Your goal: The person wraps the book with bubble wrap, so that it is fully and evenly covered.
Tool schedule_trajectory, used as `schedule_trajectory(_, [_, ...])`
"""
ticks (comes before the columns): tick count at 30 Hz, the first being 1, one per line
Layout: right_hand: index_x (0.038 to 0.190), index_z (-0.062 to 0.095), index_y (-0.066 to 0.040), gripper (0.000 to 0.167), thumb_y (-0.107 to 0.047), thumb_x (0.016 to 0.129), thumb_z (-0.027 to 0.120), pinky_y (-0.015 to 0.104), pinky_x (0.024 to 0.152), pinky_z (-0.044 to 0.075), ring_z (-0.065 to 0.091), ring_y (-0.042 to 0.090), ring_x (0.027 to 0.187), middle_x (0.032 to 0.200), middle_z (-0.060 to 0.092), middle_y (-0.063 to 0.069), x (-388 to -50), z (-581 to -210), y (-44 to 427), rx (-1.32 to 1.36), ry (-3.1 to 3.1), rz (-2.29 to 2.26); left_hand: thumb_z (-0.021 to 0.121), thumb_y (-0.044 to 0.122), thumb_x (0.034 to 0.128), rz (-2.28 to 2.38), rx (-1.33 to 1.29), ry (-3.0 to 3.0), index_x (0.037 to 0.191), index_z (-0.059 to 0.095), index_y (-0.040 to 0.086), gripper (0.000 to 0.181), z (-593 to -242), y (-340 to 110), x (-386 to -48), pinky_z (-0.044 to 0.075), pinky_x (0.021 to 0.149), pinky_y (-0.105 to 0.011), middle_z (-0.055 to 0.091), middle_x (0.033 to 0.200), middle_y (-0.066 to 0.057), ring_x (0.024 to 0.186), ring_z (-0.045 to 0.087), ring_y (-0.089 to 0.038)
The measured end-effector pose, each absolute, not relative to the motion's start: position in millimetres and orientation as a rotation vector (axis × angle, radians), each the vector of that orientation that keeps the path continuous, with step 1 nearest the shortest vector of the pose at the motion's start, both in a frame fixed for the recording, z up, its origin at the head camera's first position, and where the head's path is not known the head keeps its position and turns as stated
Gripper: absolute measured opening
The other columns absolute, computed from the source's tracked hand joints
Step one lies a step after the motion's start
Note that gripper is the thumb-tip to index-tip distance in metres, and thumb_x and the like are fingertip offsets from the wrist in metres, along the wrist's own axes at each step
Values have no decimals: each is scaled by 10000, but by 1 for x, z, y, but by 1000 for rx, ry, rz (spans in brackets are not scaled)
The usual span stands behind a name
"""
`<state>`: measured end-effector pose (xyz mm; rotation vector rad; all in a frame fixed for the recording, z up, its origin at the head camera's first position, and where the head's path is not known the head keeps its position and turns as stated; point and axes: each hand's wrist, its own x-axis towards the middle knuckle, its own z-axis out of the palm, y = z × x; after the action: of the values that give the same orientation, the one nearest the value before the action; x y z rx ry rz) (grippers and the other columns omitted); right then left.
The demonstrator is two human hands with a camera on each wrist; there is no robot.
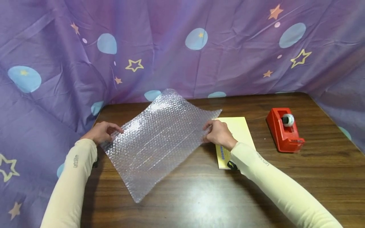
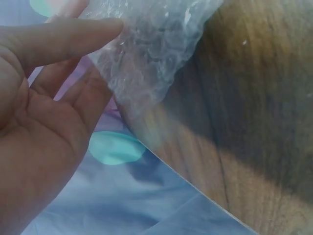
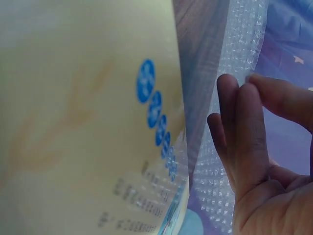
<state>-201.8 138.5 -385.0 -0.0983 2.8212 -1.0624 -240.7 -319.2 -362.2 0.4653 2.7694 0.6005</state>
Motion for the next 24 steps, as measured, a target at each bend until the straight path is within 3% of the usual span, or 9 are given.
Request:
schedule_trajectory(4, [1065,709,-95,433,-150,664,862,359,764,561,679,201,783,872,755,72,-203,-387,141,-118,2820,-1056,689,-130,705,538,434,2816,1110,752,101,470,-361,-315,-239,565,808,-391,731,1131,-217,1026,678,-341])
schedule_trajectory(8, [1092,702,-89,464,-160,660,855,333,733,546,671,192,772,870,752,72,-204,-388,145,-159,2803,-1056,717,-95,722,482,424,2830,1120,749,106,447,-357,-309,-236,541,942,-568,688,1231,-263,1147,642,-448])
schedule_trajectory(15, [1231,646,-56,515,-143,753,815,300,771,590,755,183,677,787,778,47,-203,-384,149,-186,2640,-1212,684,-60,761,516,479,2841,1157,734,86,425,-342,-298,-236,533,972,-580,696,1239,-239,1167,647,-457])
schedule_trajectory(24, [1278,589,27,500,-53,822,779,406,719,641,769,260,686,900,773,217,-200,-377,160,-181,2444,-1456,650,11,882,556,436,2861,1244,664,29,362,-320,-280,-240,501,1018,-594,646,1309,-271,1204,612,-493])
